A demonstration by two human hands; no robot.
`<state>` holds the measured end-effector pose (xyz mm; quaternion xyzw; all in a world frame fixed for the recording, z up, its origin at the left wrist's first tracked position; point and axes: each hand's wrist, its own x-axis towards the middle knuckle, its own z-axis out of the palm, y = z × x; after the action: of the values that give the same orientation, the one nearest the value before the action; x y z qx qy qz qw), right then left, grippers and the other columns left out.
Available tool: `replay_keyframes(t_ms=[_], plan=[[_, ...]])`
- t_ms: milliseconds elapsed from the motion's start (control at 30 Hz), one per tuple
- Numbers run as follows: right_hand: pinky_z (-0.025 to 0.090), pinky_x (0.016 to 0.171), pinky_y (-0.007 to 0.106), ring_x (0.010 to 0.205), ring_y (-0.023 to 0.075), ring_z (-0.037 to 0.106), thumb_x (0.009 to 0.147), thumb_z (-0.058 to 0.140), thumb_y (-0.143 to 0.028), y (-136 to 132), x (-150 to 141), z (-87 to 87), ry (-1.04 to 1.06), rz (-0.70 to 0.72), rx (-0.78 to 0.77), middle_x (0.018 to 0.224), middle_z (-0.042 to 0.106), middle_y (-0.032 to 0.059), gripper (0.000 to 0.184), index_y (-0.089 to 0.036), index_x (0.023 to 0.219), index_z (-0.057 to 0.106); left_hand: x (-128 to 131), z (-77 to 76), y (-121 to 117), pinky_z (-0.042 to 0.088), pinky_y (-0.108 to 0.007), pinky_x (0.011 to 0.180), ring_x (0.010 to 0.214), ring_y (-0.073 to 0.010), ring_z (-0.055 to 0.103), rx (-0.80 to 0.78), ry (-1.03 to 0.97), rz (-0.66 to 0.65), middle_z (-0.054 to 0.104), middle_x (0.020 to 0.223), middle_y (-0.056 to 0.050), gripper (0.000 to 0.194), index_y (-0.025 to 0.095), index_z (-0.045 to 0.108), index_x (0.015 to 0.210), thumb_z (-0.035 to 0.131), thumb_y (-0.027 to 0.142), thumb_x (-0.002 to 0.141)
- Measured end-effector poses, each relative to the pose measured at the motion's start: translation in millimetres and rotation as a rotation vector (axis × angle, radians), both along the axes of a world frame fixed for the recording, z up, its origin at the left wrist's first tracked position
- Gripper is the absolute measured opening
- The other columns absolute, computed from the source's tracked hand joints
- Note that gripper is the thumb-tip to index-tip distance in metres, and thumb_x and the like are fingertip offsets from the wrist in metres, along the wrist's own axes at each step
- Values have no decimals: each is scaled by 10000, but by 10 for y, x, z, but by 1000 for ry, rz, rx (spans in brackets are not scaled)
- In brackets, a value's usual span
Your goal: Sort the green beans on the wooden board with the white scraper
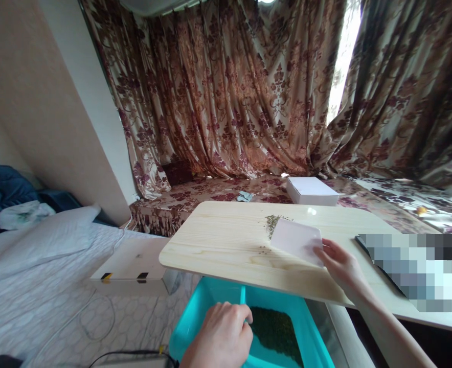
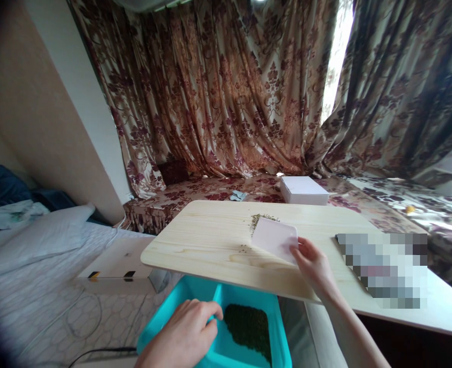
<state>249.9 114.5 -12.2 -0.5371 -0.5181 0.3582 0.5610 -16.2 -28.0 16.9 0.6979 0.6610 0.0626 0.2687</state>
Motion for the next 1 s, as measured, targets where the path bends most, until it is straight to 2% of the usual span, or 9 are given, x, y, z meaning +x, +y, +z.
replay_keyframes(t_ms=[133,333,533,700,767,1000], plan=[[560,723,343,835,288,721,556,717,-396,-59,17,18,-6,-26,-27,769,773,57,304,-229,803,661,-45,-29,1,392,-367,951,1058,-243,561,16,3,-5,666,1076,-47,389,250,667,1072,355,202,844],[563,684,325,821,297,718,509,742,-373,-153,-9,68,12,-27,-50,701,763,48,277,-242,741,666,-62,-57,-5,390,-360,949,1059,-236,559,20,-6,3,665,1075,-37,382,263,663,1074,358,207,849],[568,639,314,789,287,714,489,799,-445,-313,-36,58,10,33,-45,728,766,61,357,-224,746,688,-44,0,3,396,-374,951,1059,-248,564,20,-10,-9,671,1079,-52,390,247,665,1075,352,211,845],[581,608,311,785,287,716,484,812,-537,-481,-2,48,-8,120,-49,759,768,76,443,-211,765,708,-43,-10,4,400,-386,948,1057,-257,568,26,-10,-19,675,1079,-63,394,237,669,1073,350,217,842],[588,639,319,796,287,718,488,810,-547,-483,4,54,-12,131,-39,772,770,76,450,-212,772,710,-44,-19,3,399,-386,950,1057,-256,569,28,-10,-20,675,1077,-63,396,238,670,1073,349,216,843],[588,680,340,738,271,723,483,802,-517,-237,-50,60,13,9,13,726,765,64,412,-226,744,675,-49,0,1,398,-382,954,1066,-253,563,20,-1,-16,671,1086,-59,398,243,666,1081,349,214,844]])
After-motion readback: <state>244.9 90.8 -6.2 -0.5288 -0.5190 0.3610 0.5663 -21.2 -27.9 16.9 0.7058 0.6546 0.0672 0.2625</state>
